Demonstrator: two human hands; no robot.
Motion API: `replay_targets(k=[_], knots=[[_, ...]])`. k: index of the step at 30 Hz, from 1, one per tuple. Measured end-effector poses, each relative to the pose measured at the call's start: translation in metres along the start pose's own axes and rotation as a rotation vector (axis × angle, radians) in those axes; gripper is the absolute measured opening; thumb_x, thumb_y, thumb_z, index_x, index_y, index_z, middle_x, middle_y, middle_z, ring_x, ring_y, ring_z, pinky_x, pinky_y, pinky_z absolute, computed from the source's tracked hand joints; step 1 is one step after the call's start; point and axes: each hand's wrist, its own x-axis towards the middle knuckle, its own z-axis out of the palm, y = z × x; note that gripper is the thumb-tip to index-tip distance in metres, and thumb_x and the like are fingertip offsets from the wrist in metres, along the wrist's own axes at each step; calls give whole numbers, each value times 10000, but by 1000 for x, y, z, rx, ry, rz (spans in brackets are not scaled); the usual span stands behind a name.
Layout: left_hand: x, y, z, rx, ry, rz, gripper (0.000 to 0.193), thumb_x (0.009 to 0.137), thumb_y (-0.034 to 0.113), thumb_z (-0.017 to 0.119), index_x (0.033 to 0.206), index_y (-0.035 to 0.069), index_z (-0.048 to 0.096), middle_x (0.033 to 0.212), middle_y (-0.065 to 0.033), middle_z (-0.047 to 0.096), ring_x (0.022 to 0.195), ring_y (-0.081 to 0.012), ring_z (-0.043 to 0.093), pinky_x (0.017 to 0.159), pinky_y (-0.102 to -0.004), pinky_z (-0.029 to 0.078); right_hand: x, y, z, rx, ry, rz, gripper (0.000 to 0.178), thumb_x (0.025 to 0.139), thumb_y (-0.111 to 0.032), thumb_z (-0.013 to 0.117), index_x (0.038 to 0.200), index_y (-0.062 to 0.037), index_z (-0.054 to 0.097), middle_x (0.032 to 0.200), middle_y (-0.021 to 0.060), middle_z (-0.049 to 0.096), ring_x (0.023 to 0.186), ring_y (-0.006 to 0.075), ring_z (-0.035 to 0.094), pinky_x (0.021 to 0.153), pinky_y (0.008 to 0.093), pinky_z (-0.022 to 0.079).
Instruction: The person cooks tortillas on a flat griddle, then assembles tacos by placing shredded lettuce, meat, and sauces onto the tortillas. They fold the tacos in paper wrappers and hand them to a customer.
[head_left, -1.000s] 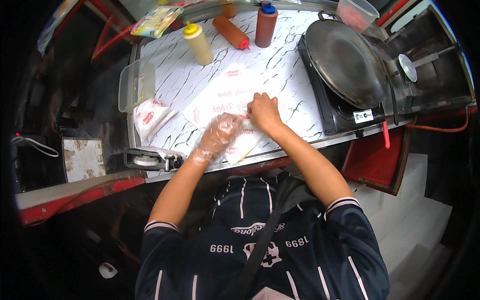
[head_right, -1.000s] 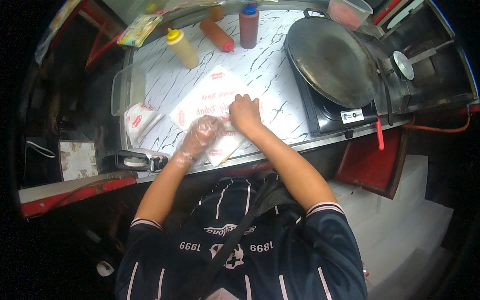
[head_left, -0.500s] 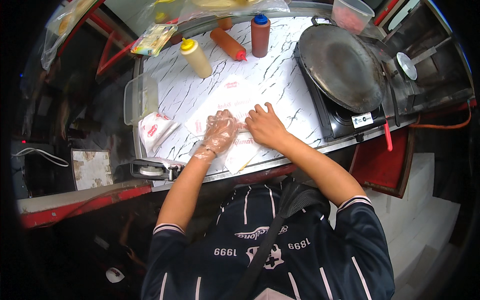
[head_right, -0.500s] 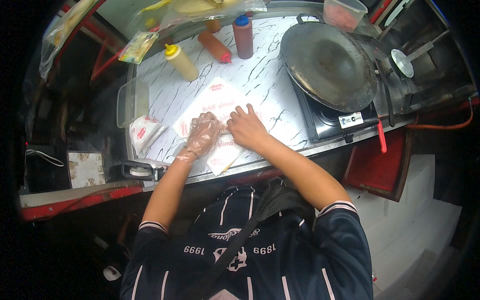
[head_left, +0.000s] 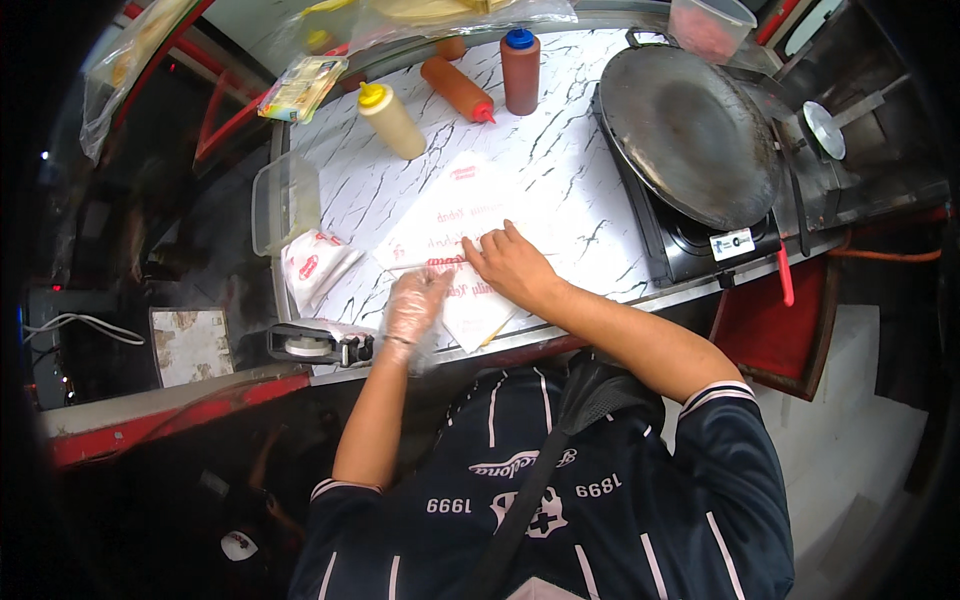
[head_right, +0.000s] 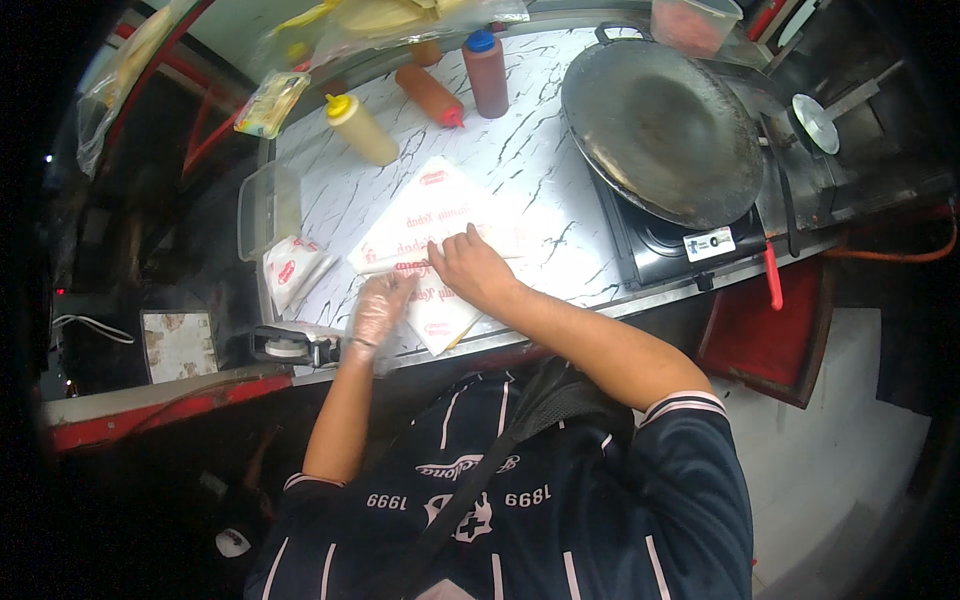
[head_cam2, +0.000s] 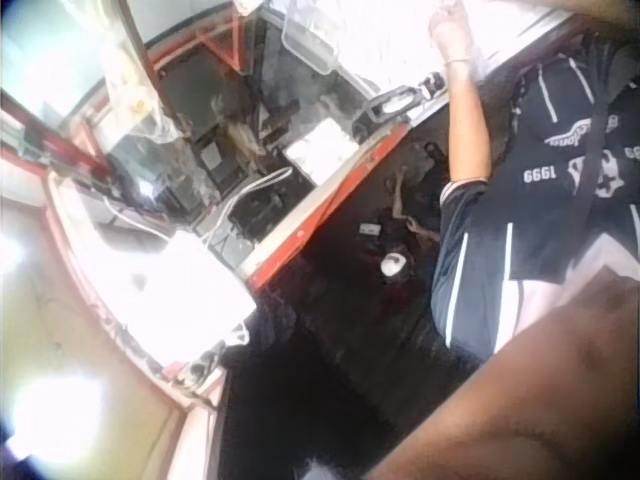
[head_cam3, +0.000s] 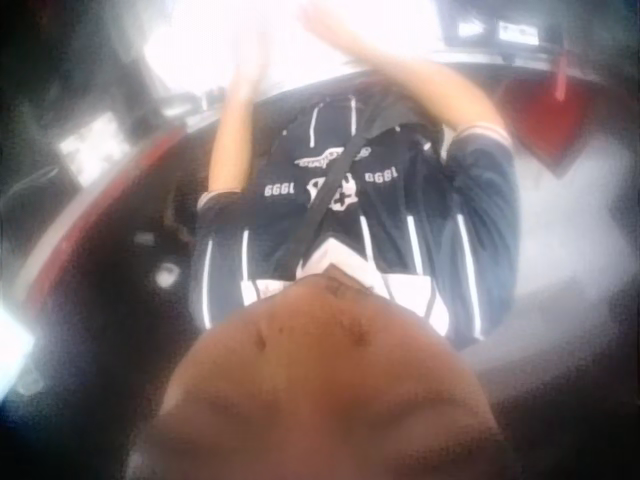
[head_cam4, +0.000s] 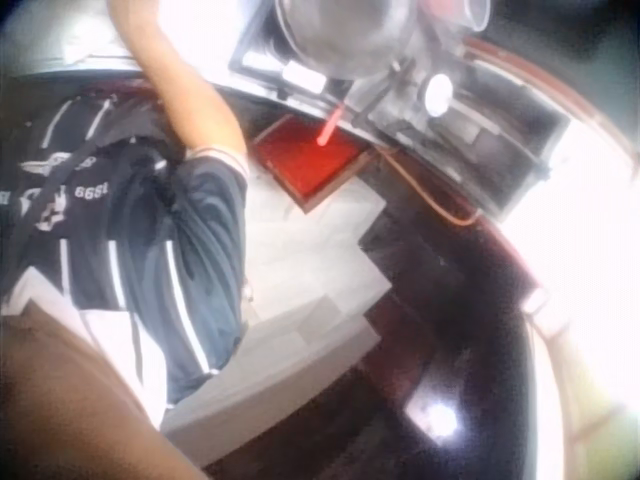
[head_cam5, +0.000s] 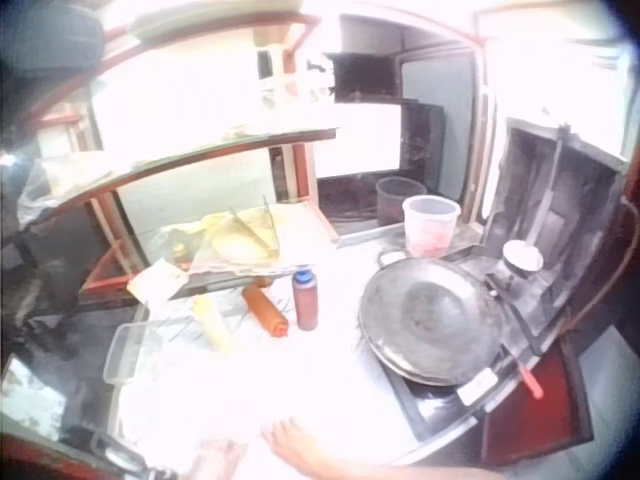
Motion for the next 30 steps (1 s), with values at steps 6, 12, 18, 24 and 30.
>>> replay_targets(k=[6, 12, 18, 24, 30], knots=[[21, -16, -23, -1022, 131, -243, 448, 1056, 341, 603, 1136, -100, 613, 886, -205, 720, 690, -270, 701, 678, -371, 603, 6, -3, -11, -8, -89, -24, 610, 982, -152, 527, 1582, -223, 441, 1039, 155, 627, 1003, 293, 630, 1124, 581, 410], [6, 14, 32, -4, 507, 627, 297, 1050, 123, 545, 1254, -76, 632, 1115, -214, 735, 979, -289, 749, 845, -373, 618, 0, 13, -4, 170, -84, -56, 414, 968, -123, 538, 1380, -146, 569, 1039, 150, 599, 969, 343, 659, 1194, 616, 341], [29, 19, 39, 346, 414, 918, 426, 909, -20, 598, 1330, 47, 617, 1311, -184, 697, 1166, -334, 702, 962, -409, 591, -10, 38, 11, 469, 78, -25, 274, 942, -126, 565, 1206, -59, 589, 981, 151, 576, 975, 361, 673, 1194, 653, 320], [72, 17, 4, 75, 263, 674, 264, 880, -14, 658, 1131, 52, 706, 1118, -126, 721, 983, -331, 693, 865, -420, 570, 6, 51, 7, 233, 226, 29, 237, 928, -137, 586, 1148, -61, 629, 1055, 153, 601, 1188, 370, 616, 1180, 665, 323], [69, 26, 5, 392, 653, 817, 150, 881, 155, 761, 1002, 70, 740, 1034, -107, 706, 973, -306, 651, 881, -440, 525, 23, 62, 7, 156, 150, 30, 171, 926, -157, 593, 1044, -78, 688, 1104, 118, 624, 1209, 303, 570, 1105, 588, 389]])
